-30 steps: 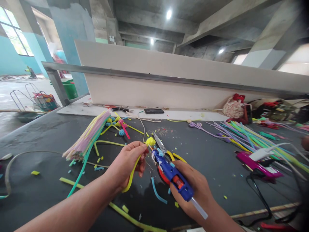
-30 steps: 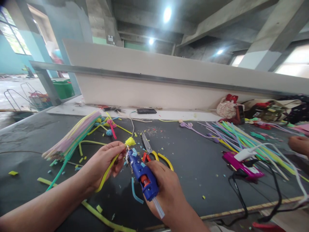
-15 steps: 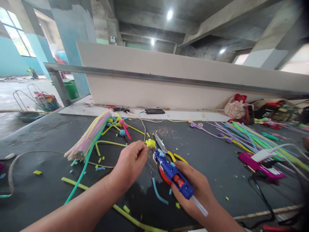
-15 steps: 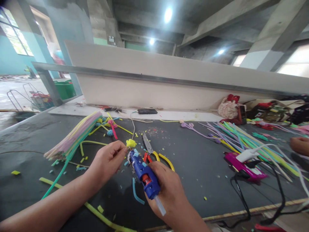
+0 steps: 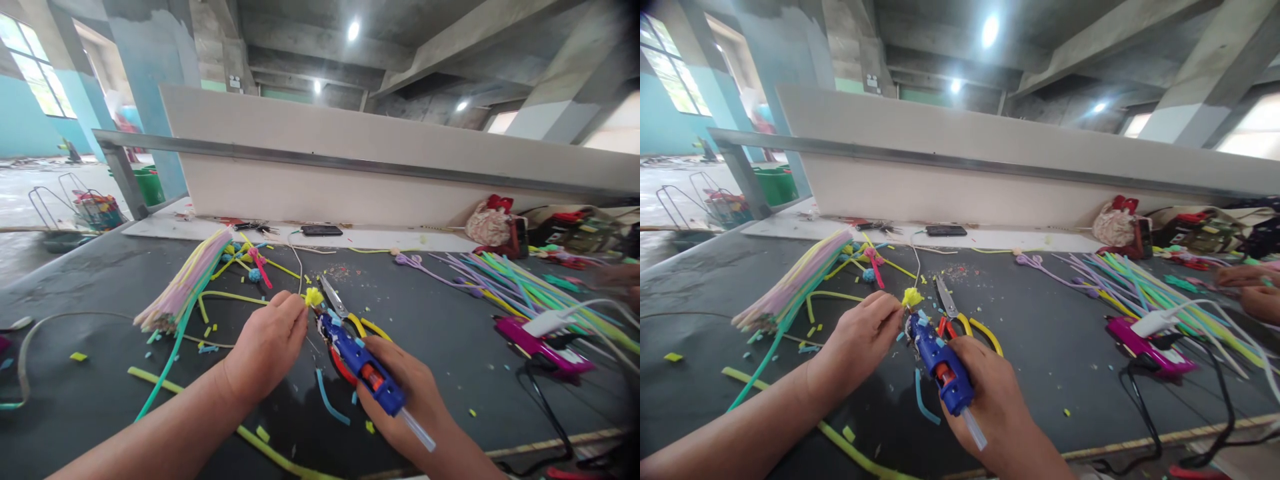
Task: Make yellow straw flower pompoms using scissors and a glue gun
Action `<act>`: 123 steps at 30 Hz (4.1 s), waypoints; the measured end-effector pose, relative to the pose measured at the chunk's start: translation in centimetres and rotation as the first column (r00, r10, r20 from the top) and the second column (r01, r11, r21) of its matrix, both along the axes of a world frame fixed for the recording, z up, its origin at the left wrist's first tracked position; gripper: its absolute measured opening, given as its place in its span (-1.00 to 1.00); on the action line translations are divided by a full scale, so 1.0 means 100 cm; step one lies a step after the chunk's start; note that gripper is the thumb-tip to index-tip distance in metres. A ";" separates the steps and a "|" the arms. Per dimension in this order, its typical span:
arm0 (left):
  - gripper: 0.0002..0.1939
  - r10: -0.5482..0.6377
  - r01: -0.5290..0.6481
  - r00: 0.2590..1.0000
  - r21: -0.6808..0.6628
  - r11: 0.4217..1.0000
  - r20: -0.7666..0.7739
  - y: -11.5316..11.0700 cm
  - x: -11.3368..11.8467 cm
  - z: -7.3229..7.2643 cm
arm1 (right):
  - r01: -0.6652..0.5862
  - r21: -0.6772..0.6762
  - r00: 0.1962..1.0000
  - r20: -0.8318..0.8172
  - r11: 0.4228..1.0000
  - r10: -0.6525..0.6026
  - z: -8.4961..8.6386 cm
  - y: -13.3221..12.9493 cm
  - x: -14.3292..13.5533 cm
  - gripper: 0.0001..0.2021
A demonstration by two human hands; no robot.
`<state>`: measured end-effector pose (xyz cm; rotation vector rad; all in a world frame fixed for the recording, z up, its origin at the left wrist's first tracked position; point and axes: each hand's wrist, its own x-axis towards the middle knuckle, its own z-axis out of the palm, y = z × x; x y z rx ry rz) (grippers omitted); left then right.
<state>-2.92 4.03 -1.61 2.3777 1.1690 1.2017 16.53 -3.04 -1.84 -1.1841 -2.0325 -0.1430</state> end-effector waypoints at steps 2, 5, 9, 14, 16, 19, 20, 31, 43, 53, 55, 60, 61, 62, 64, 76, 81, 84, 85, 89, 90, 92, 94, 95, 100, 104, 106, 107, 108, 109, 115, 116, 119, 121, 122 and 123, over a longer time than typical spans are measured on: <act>-0.76 0.012 -0.012 0.999 0.013 1.000 -0.036 0.001 0.000 -0.001 | -0.006 -0.002 1.000 0.002 1.000 0.006 0.000 0.000 0.001 -0.84; -0.76 0.024 -0.024 0.999 0.002 1.000 -0.043 0.002 0.000 -0.003 | -0.013 -0.005 1.000 -0.004 1.000 0.013 -0.001 0.000 0.001 -0.85; -0.75 0.020 0.036 0.982 -0.295 0.955 0.187 0.003 0.004 -0.004 | 0.026 0.015 0.999 -0.047 1.000 -0.026 -0.002 -0.001 0.006 -0.78; -0.77 0.117 0.511 0.749 -0.680 0.526 0.652 0.004 0.009 0.003 | 0.236 -0.034 0.966 -0.101 0.971 -0.239 0.000 0.011 0.027 -0.74; -0.77 0.116 0.639 0.675 -0.656 0.402 0.729 0.005 0.008 0.006 | 0.333 -0.052 0.941 -0.036 0.941 -0.335 0.003 0.020 0.039 -0.77; -0.78 0.101 0.750 0.606 -0.609 0.257 0.789 0.004 0.004 0.009 | 0.523 -0.184 0.852 0.136 0.832 -0.506 0.004 0.034 0.052 -0.83; -0.79 0.102 0.769 0.592 -0.598 0.225 0.800 0.004 0.003 0.009 | 0.585 -0.221 0.811 0.194 0.781 -0.552 0.004 0.037 0.055 -0.84; -0.75 0.097 0.746 0.621 -0.624 0.234 0.778 0.005 0.004 0.003 | 0.679 -0.334 0.724 0.450 0.654 -0.522 -0.002 0.063 0.071 -0.83; -0.74 -0.029 0.485 0.828 -0.689 0.538 0.560 -0.003 0.012 0.002 | 0.656 -0.284 0.754 0.224 0.699 -0.617 0.006 0.050 0.064 -0.50; -0.81 -0.303 0.317 0.949 -0.266 0.910 0.091 -0.013 0.011 -0.001 | -0.317 -0.588 0.827 -0.556 0.744 -0.087 0.015 0.006 -0.004 -0.71; -0.80 -0.327 0.328 0.944 -0.234 0.915 0.045 -0.015 0.010 -0.002 | -0.354 -0.580 0.793 -0.602 0.734 -0.093 0.013 0.009 -0.006 -0.78; -0.82 -0.347 0.338 0.938 -0.205 0.919 -0.013 -0.016 0.009 -0.003 | -0.298 -0.583 0.814 -0.569 0.756 -0.119 0.013 0.012 -0.012 -0.90; -0.83 -0.344 0.335 0.939 -0.207 0.919 -0.011 -0.016 0.009 -0.002 | -0.293 -0.584 0.814 -0.568 0.757 -0.123 0.013 0.012 -0.013 -0.91; -0.84 -0.338 0.330 0.941 -0.211 0.920 -0.006 -0.016 0.009 -0.002 | -0.293 -0.582 0.810 -0.573 0.759 -0.127 0.013 0.012 -0.014 -0.91; -0.87 -0.327 0.321 0.945 -0.226 0.920 0.009 -0.016 0.010 -0.002 | -0.294 -0.583 0.793 -0.591 0.758 -0.147 0.011 0.013 -0.015 -0.87; -0.90 -0.278 0.296 0.955 -0.334 0.895 0.101 -0.018 0.014 0.007 | -0.242 -0.582 0.823 -0.547 0.776 -0.153 0.012 0.010 -0.017 -0.87; -0.90 -0.291 0.314 0.949 -0.318 0.895 0.119 -0.018 0.014 0.006 | -0.209 -0.576 0.840 -0.519 0.791 -0.156 0.014 0.008 -0.019 -0.89; -0.90 -0.296 0.314 0.949 -0.290 0.904 0.105 -0.017 0.014 0.007 | -0.191 -0.567 0.856 -0.495 0.801 -0.147 0.015 0.007 -0.019 -0.89; -0.89 -0.297 0.311 0.950 -0.281 0.908 0.093 -0.018 0.013 0.007 | -0.194 -0.567 0.860 -0.491 0.800 -0.141 0.015 0.007 -0.019 -0.89; -0.90 -0.284 0.292 0.956 -0.265 0.919 0.069 -0.019 0.014 0.010 | -0.219 -0.564 0.858 -0.499 0.796 -0.118 0.014 0.007 -0.019 -0.89; -0.91 -0.277 0.286 0.958 -0.271 0.919 0.074 -0.019 0.014 0.011 | -0.232 -0.559 0.850 -0.514 0.796 -0.113 0.014 0.007 -0.020 -0.88; -0.90 -0.260 0.274 0.962 -0.288 0.917 0.089 -0.019 0.014 0.011 | -0.266 -0.550 0.826 -0.554 0.792 -0.108 0.013 0.007 -0.021 -0.86; -0.90 -0.249 0.267 0.964 -0.299 0.916 0.097 -0.018 0.014 0.011 | -0.296 -0.550 0.799 -0.591 0.781 -0.113 0.014 0.007 -0.021 -0.87; -0.90 -0.246 0.266 0.964 -0.298 0.917 0.104 -0.018 0.014 0.011 | -0.308 -0.550 0.790 -0.603 0.776 -0.114 0.014 0.007 -0.021 -0.88; -0.98 -0.257 0.273 0.962 -0.261 0.926 0.093 -0.018 0.014 0.007 | -0.387 -0.570 0.734 -0.666 0.725 -0.131 0.018 0.009 -0.020 -0.90; -0.94 -0.252 0.253 0.967 -0.198 0.947 0.032 -0.019 0.012 0.001 | -0.416 -0.600 0.694 -0.695 0.683 -0.188 0.018 0.010 -0.019 -0.88; -0.93 -0.270 0.266 0.963 -0.163 0.950 0.000 -0.019 0.010 -0.001 | -0.426 -0.608 0.693 -0.695 0.670 -0.191 0.018 0.009 -0.019 -0.86; -0.93 -0.279 0.274 0.960 -0.146 0.951 -0.014 -0.019 0.009 -0.002 | -0.435 -0.609 0.692 -0.697 0.664 -0.186 0.017 0.009 -0.019 -0.86; -0.93 -0.284 0.279 0.958 -0.130 0.951 -0.026 -0.019 0.008 -0.002 | -0.445 -0.608 0.689 -0.702 0.658 -0.183 0.017 0.009 -0.018 -0.86; -0.94 -0.288 0.282 0.957 -0.116 0.952 -0.037 -0.019 0.008 -0.002 | -0.455 -0.606 0.682 -0.708 0.653 -0.182 0.017 0.009 -0.018 -0.87; -0.90 -0.285 0.284 0.949 -0.026 0.958 -0.132 -0.019 0.006 0.000 | -0.493 -0.609 0.628 -0.743 0.622 -0.230 0.019 0.009 -0.019 -0.81; -0.89 -0.280 0.281 0.948 -0.012 0.959 -0.149 -0.020 0.006 -0.001 | -0.488 -0.622 0.630 -0.737 0.613 -0.246 0.019 0.009 -0.020 -0.80; -0.88 -0.272 0.280 0.943 0.015 0.960 -0.192 -0.020 0.006 -0.002 | -0.466 -0.648 0.639 -0.718 0.603 -0.278 0.019 0.010 -0.022 -0.80; -0.89 -0.268 0.280 0.941 0.032 0.959 -0.208 -0.021 0.006 -0.003 | -0.456 -0.658 0.641 -0.710 0.599 -0.293 0.017 0.010 -0.023 -0.81; -0.90 -0.263 0.277 0.942 0.040 0.960 -0.210 -0.021 0.006 -0.004 | -0.452 -0.663 0.642 -0.707 0.597 -0.298 0.016 0.010 -0.023 -0.81; -0.91 -0.257 0.273 0.944 0.050 0.961 -0.207 -0.022 0.006 -0.005 | -0.448 -0.666 0.643 -0.704 0.596 -0.303 0.015 0.011 -0.023 -0.81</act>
